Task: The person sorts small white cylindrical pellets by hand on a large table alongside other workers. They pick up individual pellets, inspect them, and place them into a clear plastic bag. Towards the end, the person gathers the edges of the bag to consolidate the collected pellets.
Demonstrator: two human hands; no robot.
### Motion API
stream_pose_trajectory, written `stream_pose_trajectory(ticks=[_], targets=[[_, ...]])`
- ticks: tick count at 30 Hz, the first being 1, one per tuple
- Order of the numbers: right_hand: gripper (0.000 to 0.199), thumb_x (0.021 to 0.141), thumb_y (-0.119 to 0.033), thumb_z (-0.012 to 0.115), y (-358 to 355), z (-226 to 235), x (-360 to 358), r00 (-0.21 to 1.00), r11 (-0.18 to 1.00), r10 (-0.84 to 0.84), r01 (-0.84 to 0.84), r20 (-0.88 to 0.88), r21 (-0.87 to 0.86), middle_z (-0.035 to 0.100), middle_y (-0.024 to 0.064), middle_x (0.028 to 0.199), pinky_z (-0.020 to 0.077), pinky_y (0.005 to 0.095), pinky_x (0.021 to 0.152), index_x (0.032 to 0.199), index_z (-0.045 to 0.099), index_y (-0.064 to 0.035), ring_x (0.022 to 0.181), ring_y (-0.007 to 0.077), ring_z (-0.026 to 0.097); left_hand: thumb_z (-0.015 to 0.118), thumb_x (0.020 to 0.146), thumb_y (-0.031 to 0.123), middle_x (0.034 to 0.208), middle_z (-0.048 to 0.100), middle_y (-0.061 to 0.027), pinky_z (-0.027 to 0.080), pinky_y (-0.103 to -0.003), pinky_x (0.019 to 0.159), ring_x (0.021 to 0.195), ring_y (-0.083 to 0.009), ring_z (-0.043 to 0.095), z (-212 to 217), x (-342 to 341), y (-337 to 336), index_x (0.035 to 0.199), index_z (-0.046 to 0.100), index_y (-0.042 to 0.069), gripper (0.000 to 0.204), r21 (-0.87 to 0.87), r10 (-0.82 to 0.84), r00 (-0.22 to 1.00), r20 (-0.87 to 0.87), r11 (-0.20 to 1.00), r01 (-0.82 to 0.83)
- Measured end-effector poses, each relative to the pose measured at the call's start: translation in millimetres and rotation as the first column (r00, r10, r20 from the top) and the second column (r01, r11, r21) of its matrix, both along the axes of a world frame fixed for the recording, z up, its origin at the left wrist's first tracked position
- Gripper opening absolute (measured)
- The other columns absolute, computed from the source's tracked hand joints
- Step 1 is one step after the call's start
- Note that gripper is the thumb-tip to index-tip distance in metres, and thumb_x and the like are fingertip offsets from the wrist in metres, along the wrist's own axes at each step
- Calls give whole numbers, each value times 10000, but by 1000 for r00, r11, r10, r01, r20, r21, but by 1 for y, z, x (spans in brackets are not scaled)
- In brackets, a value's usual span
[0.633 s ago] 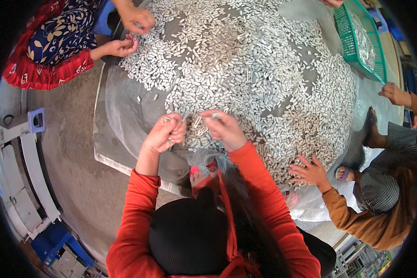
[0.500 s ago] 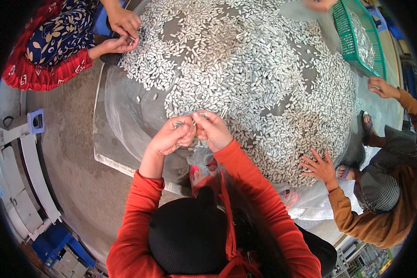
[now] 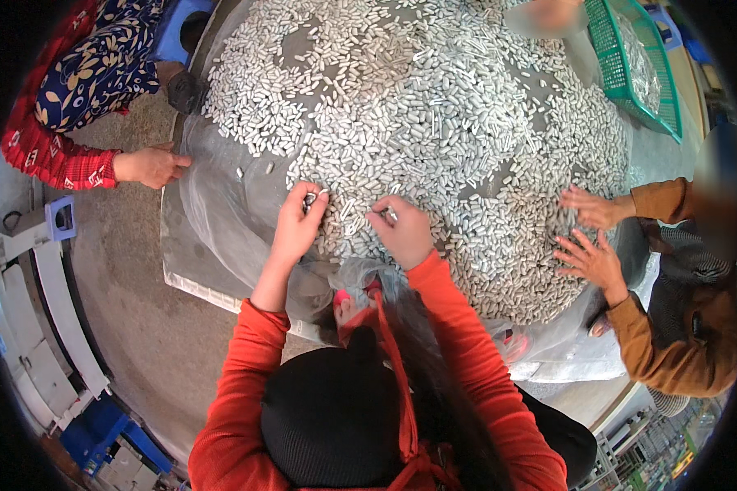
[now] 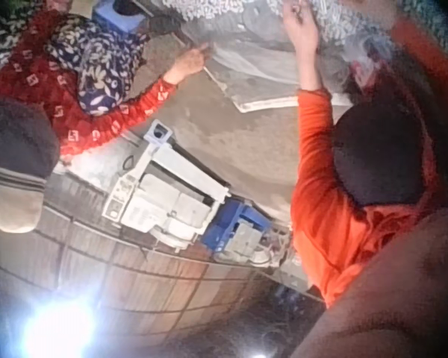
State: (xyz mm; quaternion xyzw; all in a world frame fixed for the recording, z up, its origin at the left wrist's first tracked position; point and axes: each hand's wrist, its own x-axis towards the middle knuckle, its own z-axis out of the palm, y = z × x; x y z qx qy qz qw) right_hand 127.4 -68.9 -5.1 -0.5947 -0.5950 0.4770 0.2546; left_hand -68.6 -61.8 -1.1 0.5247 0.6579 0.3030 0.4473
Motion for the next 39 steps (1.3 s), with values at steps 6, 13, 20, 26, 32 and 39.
stream_pose_trajectory(ticks=[6,13,20,26,32,39], targets=[[194,722,-186,657,-4,0,-20,944,992,-73,36,322,118,585,116,797,463,405,608,826,544,-68,732,315,583,532,837,119,775,563,-118,431,-313,602,634,-218,527,16,4,-5,968,503,43,154,-148,24,958,287,989,19],[169,688,-129,651,1,-5,-10,930,994,48,-80,365,73,569,123,790,460,380,613,793,537,-62,729,313,574,621,798,232,876,593,-163,466,-403,675,814,-347,579,11,28,-9,969,537,28,279,57,-177,844,-507,970,238],[54,820,-23,470,-2,-6,14,681,909,-335,51,-651,-415,537,48,716,430,234,540,843,429,-51,630,92,503,523,888,180,768,559,3,385,-213,536,608,-81,484,1,-1,-3,954,564,20,178,-192,63,889,454,981,28],[65,858,-49,427,-3,-8,10,661,896,-253,-114,-706,-428,525,52,702,430,230,497,921,442,-56,595,112,533,489,907,147,738,537,16,317,-177,479,535,-23,389,10,-4,-2,996,587,20,183,-156,59,970,236,988,-22],[125,834,-43,436,-2,-8,4,881,993,116,-91,-459,76,534,75,715,469,300,532,922,513,-88,636,210,576,470,922,153,756,526,27,297,-163,464,521,-13,369,23,-1,2,1014,577,34,185,-248,117,886,448,969,-2],[169,756,-120,594,-6,-5,-8,837,840,295,-457,460,292,529,57,829,475,369,586,922,596,-152,711,258,579,462,926,156,729,503,31,266,-167,448,502,-15,329,16,-3,-2,1022,557,40,179,-273,194,830,522,960,-53]])
